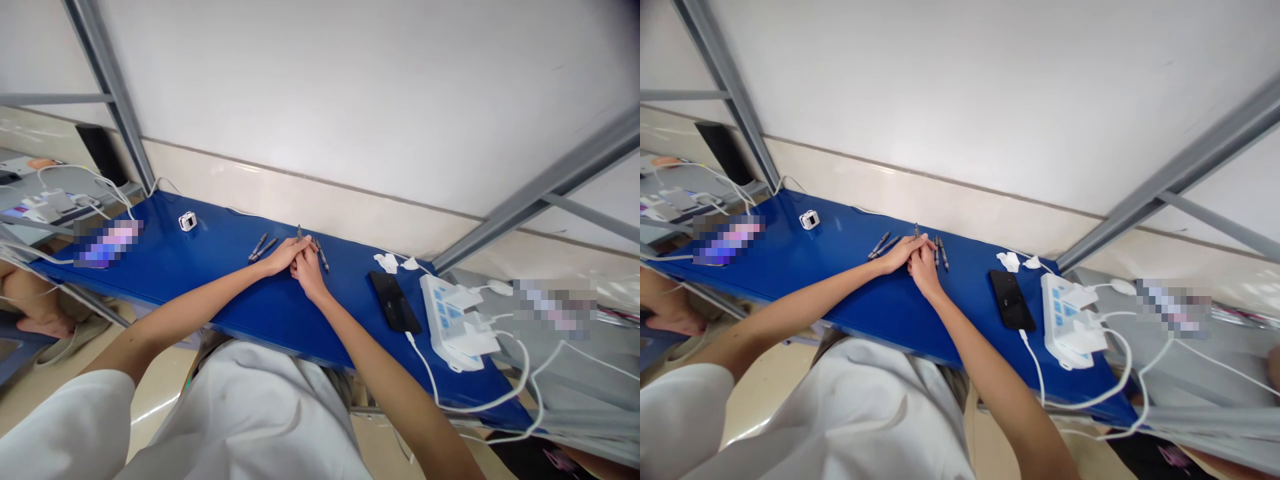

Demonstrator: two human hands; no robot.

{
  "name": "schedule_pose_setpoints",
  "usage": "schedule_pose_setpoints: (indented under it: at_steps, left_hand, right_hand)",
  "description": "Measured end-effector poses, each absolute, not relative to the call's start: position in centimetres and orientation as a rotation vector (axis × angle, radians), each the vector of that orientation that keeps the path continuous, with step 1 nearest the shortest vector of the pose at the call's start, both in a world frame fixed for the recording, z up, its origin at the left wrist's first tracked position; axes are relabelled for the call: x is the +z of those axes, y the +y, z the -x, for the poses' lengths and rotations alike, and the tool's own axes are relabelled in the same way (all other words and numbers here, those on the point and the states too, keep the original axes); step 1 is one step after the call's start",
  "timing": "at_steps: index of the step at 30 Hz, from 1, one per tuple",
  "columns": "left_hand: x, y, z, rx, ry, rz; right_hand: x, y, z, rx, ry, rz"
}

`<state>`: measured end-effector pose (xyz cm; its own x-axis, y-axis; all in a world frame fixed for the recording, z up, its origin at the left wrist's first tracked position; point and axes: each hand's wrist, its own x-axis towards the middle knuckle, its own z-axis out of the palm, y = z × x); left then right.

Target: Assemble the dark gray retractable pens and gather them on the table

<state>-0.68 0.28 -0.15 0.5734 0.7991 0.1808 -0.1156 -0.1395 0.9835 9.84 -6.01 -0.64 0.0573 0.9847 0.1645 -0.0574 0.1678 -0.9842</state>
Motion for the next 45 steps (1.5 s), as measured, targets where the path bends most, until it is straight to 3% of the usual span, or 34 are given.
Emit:
schedule_pose_setpoints:
  at_steps: [24,34,45]
  left_hand:
    - [0.1,0.4,0.4,0.896,0.559,-1.386]
    - [1.0,0.1,0.7,1.155,0.577,-1.354]
    - [0.9,0.5,0.7,1.176,0.563,-1.249]
  right_hand:
    - [-0.9,-5.9,-9.9,1.012,-1.172,0.997]
    - [-0.4,-5.8,-10.2,1.024,-1.065,0.965]
    - [-0.6,-5.6,-10.3,1.086,-0.959,0.958]
